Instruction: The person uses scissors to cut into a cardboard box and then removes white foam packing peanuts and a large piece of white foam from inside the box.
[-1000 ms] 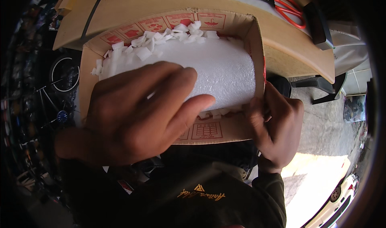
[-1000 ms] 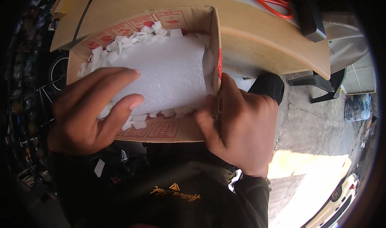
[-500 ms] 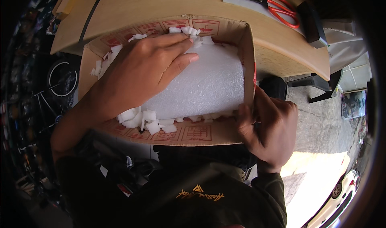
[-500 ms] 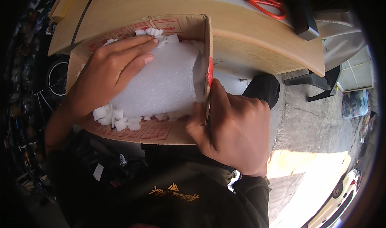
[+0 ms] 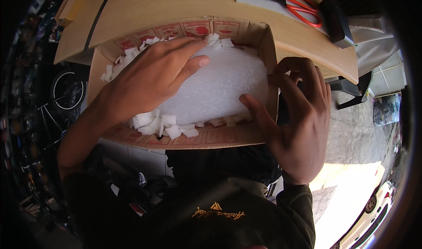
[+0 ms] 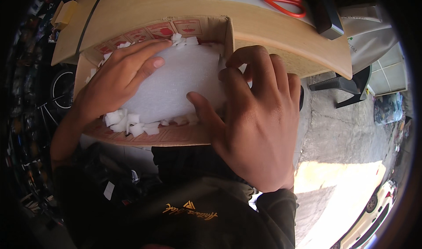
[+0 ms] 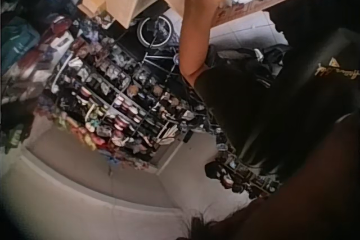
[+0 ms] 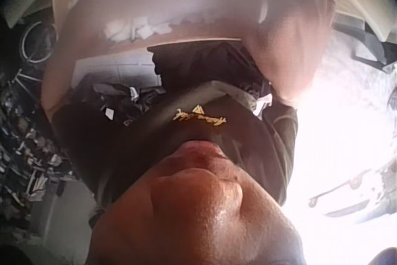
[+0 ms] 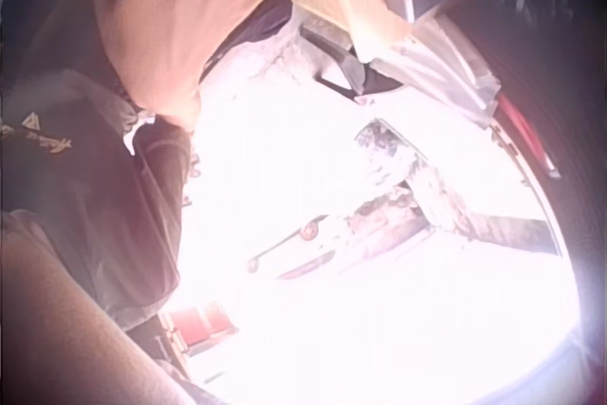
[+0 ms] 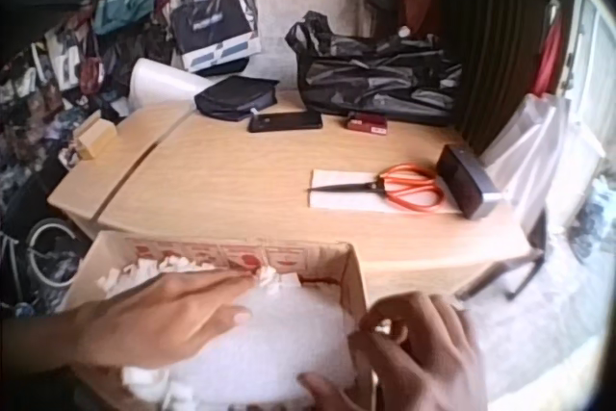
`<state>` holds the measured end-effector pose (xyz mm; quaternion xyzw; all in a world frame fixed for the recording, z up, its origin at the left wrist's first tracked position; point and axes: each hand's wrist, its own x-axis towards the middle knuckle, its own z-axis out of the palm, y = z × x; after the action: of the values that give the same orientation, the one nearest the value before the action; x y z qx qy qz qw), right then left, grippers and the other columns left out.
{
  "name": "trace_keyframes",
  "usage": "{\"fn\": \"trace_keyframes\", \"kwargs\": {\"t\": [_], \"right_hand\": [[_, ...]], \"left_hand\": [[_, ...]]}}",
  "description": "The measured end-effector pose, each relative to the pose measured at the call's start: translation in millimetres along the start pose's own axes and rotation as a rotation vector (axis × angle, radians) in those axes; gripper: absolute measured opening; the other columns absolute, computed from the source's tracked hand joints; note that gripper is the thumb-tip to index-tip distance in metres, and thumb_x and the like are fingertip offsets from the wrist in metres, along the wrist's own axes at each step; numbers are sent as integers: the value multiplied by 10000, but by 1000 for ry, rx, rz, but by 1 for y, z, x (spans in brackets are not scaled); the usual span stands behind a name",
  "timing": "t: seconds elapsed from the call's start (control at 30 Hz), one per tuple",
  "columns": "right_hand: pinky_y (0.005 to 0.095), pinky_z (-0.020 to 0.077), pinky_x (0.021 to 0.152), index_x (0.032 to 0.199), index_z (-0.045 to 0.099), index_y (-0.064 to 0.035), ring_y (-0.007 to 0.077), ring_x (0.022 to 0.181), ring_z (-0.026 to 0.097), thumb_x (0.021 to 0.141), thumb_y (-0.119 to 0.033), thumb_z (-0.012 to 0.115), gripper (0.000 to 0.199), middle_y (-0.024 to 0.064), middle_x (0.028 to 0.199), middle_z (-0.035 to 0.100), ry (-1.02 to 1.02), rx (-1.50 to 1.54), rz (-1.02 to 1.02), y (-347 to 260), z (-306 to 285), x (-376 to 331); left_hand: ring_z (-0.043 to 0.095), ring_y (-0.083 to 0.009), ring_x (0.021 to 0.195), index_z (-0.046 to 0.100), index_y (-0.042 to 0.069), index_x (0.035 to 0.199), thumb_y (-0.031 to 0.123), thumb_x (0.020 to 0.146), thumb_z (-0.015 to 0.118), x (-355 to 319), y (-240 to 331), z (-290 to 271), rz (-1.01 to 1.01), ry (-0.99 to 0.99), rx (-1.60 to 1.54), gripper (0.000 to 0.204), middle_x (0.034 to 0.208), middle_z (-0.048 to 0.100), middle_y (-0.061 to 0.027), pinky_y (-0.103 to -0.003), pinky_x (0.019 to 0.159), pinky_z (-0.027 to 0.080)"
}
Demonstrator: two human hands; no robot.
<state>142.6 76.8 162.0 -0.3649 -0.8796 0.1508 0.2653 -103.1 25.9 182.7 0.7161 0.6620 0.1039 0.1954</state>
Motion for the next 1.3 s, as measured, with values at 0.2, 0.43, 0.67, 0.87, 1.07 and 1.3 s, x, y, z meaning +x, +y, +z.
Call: {"fn": "trace_keyframes", "kwargs": {"t": [0.2,0.43,0.67,0.87,1.07,1.3], "right_hand": [[289,444,766,1006,640,92,144,847,560,792,-151,852,387,96,997,622,1,520,114,7,19,13],[249,413,810,951,684,74,121,825,565,790,-182,851,346,51,934,654,-17,609,441,3,8,10],[267,382,625,900,637,98,132,703,494,812,-140,820,313,85,914,624,71,551,216,16,20,8],[333,439,638,864,631,75,199,681,539,805,-94,816,257,114,880,606,48,313,120,17,14,9],[396,516,892,1032,709,-4,265,1020,676,829,-80,801,236,112,1075,703,186,-53,49,2,8,17],[421,547,838,1097,693,-8,369,988,687,812,-3,760,293,164,1099,702,-257,225,-501,-41,14,75]], "left_hand": [[524,-395,1335,510,11,1445,349,945,680,-6,-4,-14,89,-94,61,627,1436,541,-238,-463,1120,413],[362,-354,1475,324,84,1579,355,762,821,-50,-19,-26,51,-193,221,994,1603,359,-164,-473,1207,325],[445,-343,1420,530,77,1452,218,825,749,-88,-38,-30,-76,-9,36,679,1520,477,-153,-463,1157,394],[620,-293,1081,742,28,1124,134,853,731,-106,-6,-35,113,66,51,292,1149,647,-171,-444,955,481],[697,-253,856,757,-4,1008,-6,776,762,-119,-13,-17,78,34,-259,232,951,700,-118,-340,727,552],[680,-248,805,756,-10,921,-35,750,735,-122,-20,-19,105,-77,-125,174,867,699,-104,-342,702,545]]}}
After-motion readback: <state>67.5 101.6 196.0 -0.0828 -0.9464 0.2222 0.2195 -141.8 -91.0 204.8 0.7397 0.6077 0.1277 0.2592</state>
